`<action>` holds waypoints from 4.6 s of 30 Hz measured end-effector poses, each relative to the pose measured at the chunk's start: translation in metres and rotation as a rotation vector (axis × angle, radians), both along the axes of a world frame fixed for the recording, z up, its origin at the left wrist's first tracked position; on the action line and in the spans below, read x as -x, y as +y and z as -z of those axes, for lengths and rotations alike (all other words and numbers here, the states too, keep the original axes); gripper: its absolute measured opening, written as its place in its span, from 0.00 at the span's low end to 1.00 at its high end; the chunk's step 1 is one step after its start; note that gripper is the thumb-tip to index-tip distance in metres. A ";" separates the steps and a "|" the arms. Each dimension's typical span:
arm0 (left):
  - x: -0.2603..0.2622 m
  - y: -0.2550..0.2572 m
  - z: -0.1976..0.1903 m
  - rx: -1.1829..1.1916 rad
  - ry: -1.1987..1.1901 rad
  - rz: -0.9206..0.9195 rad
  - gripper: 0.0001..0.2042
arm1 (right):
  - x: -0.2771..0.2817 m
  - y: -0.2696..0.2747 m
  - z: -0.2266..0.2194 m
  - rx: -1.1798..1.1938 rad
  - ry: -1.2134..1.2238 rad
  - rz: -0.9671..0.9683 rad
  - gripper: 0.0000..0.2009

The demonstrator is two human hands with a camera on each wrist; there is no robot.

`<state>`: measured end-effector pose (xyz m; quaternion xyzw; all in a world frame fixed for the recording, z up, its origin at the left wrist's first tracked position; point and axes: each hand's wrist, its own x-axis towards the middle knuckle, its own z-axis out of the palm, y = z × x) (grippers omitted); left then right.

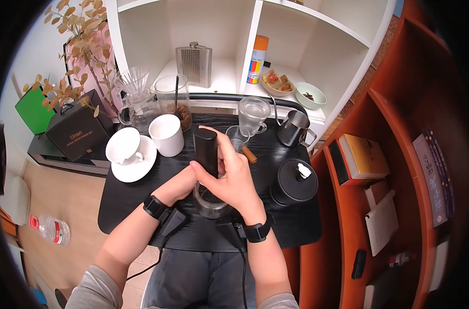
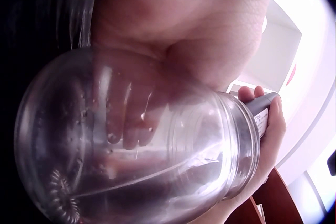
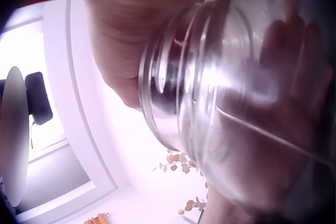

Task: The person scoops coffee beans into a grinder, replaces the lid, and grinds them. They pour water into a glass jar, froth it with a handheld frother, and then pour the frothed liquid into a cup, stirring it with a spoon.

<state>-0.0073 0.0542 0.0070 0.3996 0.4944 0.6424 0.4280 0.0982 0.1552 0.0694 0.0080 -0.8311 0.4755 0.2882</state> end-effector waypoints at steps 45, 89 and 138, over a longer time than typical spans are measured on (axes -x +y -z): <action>0.009 0.010 0.013 0.022 -0.080 0.100 0.15 | -0.144 -0.018 0.048 0.467 0.495 0.468 0.28; 0.008 0.012 0.017 0.006 -0.052 0.067 0.16 | -0.189 -0.039 0.039 -0.171 -0.339 0.533 0.12; 0.008 0.011 0.014 0.012 -0.036 0.078 0.16 | -0.177 -0.014 0.054 0.334 0.162 0.505 0.22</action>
